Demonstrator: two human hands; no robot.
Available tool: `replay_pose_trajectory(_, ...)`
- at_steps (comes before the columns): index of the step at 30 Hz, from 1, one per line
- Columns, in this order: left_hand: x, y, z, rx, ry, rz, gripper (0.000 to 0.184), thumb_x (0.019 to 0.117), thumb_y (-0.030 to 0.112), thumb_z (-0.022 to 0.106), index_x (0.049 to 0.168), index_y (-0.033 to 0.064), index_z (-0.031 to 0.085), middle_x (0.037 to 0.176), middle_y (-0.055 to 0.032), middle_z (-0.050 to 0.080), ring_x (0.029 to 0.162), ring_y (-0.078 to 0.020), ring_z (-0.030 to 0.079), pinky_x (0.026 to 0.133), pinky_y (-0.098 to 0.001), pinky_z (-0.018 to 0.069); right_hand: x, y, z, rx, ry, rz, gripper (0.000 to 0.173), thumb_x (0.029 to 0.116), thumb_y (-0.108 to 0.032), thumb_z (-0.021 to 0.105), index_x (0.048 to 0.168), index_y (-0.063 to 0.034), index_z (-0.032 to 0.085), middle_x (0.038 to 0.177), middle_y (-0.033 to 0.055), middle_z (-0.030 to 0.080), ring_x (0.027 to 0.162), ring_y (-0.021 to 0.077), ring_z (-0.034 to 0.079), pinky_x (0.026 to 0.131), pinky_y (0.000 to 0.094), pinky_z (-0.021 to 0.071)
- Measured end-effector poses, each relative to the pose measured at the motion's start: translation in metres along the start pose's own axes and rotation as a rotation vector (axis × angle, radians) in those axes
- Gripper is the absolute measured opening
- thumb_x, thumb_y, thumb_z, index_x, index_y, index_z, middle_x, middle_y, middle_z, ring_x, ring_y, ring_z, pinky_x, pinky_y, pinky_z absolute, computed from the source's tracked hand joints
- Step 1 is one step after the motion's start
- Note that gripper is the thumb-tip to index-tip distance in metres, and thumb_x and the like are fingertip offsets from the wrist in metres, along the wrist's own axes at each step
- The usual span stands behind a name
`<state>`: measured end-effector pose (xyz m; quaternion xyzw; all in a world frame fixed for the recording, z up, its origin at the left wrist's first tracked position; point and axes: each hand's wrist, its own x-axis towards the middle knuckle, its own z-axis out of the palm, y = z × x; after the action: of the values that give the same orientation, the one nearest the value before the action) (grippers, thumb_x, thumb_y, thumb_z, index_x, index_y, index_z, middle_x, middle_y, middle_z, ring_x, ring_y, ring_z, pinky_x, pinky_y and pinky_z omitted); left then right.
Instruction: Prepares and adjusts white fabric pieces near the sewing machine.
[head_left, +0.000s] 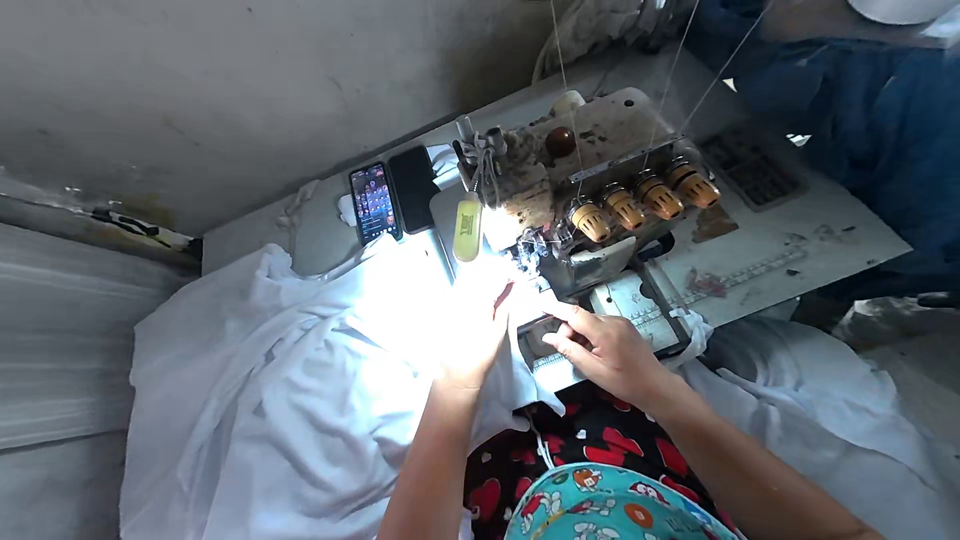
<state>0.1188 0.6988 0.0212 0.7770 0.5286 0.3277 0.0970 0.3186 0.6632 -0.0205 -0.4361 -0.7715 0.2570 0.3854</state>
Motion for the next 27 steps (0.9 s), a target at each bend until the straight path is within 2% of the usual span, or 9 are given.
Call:
replay_pose_trajectory(8,0.024,-0.015,-0.012,-0.068,-0.104,0.063,0.012,0.0947,0.004,0.062,0.098,-0.0004,0.074,0.100,-0.0153,0.070,0.098,-0.0266,0.068,0.088,-0.0423,0.0540,-0.009,-0.002,-0.012,0.256,-0.081,0.070,0.034,0.1033,-0.025,0.056,0.128,-0.0033,0.068,0.081,0.0036,0.070,0.068,0.0064,0.066,0.065,0.0237,0.0575)
replay_pose_trajectory(10,0.025,-0.012,-0.015,-0.031,-0.118,-0.047,0.017,0.0987,0.007,0.060,0.108,0.0000,0.072,0.114,-0.0176,0.069,0.110,-0.0291,0.065,0.098,-0.0461,0.0500,-0.008,-0.005,-0.013,0.288,-0.086,0.060,0.032,0.1031,-0.023,0.056,0.125,-0.0034,0.069,0.081,0.0029,0.070,0.068,0.0047,0.065,0.065,0.0219,0.0571)
replay_pose_trajectory(12,0.024,-0.010,-0.016,0.076,-0.136,-0.134,0.024,0.1013,0.012,0.059,0.120,0.0021,0.069,0.127,-0.0191,0.066,0.124,-0.0341,0.059,0.112,-0.0539,0.0394,-0.006,-0.007,-0.014,0.303,-0.101,0.036,0.030,0.1039,-0.023,0.056,0.123,-0.0041,0.070,0.083,0.0032,0.071,0.070,0.0044,0.066,0.067,0.0217,0.0576)
replay_pose_trajectory(16,0.003,-0.011,-0.023,0.167,-0.160,-0.252,0.027,0.1011,0.010,0.056,0.123,-0.0019,0.067,0.121,-0.0234,0.067,0.116,-0.0394,0.064,0.100,-0.0571,0.0490,-0.001,-0.014,-0.010,0.333,-0.101,-0.066,0.024,0.1034,-0.019,0.058,0.115,-0.0041,0.073,0.091,0.0055,0.073,0.075,0.0042,0.066,0.071,0.0204,0.0567)
replay_pose_trajectory(18,-0.021,-0.003,-0.035,0.131,-0.098,-0.284,0.027,0.1002,0.010,0.056,0.118,-0.0060,0.069,0.110,-0.0236,0.071,0.103,-0.0349,0.070,0.093,-0.0493,0.0550,0.002,-0.016,-0.004,0.308,-0.066,-0.153,0.020,0.1022,-0.017,0.060,0.113,-0.0062,0.074,0.105,0.0082,0.072,0.086,0.0063,0.067,0.077,0.0202,0.0565)
replay_pose_trajectory(21,-0.048,0.018,-0.053,0.090,-0.044,-0.172,0.018,0.0949,0.012,0.063,0.096,-0.0024,0.072,0.086,-0.0133,0.071,0.074,-0.0187,0.067,0.072,-0.0298,0.0568,0.006,-0.019,0.003,0.151,-0.079,-0.262,0.028,0.1044,-0.016,0.054,0.127,-0.0101,0.070,0.126,0.0143,0.069,0.094,0.0194,0.072,0.077,0.0321,0.0596)
replay_pose_trajectory(23,-0.056,0.032,-0.056,-0.052,-0.131,-0.154,0.018,0.0964,0.019,0.064,0.094,0.0030,0.073,0.081,-0.0052,0.070,0.067,-0.0074,0.061,0.065,-0.0198,0.0516,0.009,-0.016,0.006,0.075,-0.109,-0.329,0.029,0.1050,-0.015,0.051,0.127,-0.0086,0.069,0.119,0.0146,0.072,0.083,0.0232,0.072,0.069,0.0364,0.0591)
replay_pose_trajectory(25,-0.055,0.044,-0.049,-0.144,-0.186,-0.125,0.018,0.0969,0.021,0.066,0.097,0.0048,0.074,0.081,-0.0039,0.070,0.068,-0.0069,0.061,0.066,-0.0192,0.0505,0.012,-0.008,0.003,0.057,-0.092,-0.342,0.023,0.1007,-0.017,0.056,0.112,-0.0065,0.074,0.093,0.0133,0.073,0.074,0.0245,0.071,0.064,0.0385,0.0577)
replay_pose_trajectory(27,-0.047,0.046,-0.038,-0.167,-0.197,-0.096,0.021,0.0972,0.020,0.066,0.107,0.0030,0.073,0.087,-0.0070,0.071,0.072,-0.0113,0.064,0.071,-0.0241,0.0536,0.016,0.002,-0.008,0.064,-0.063,-0.264,0.019,0.0992,-0.019,0.061,0.101,-0.0068,0.075,0.092,0.0107,0.072,0.084,0.0199,0.070,0.075,0.0342,0.0582)
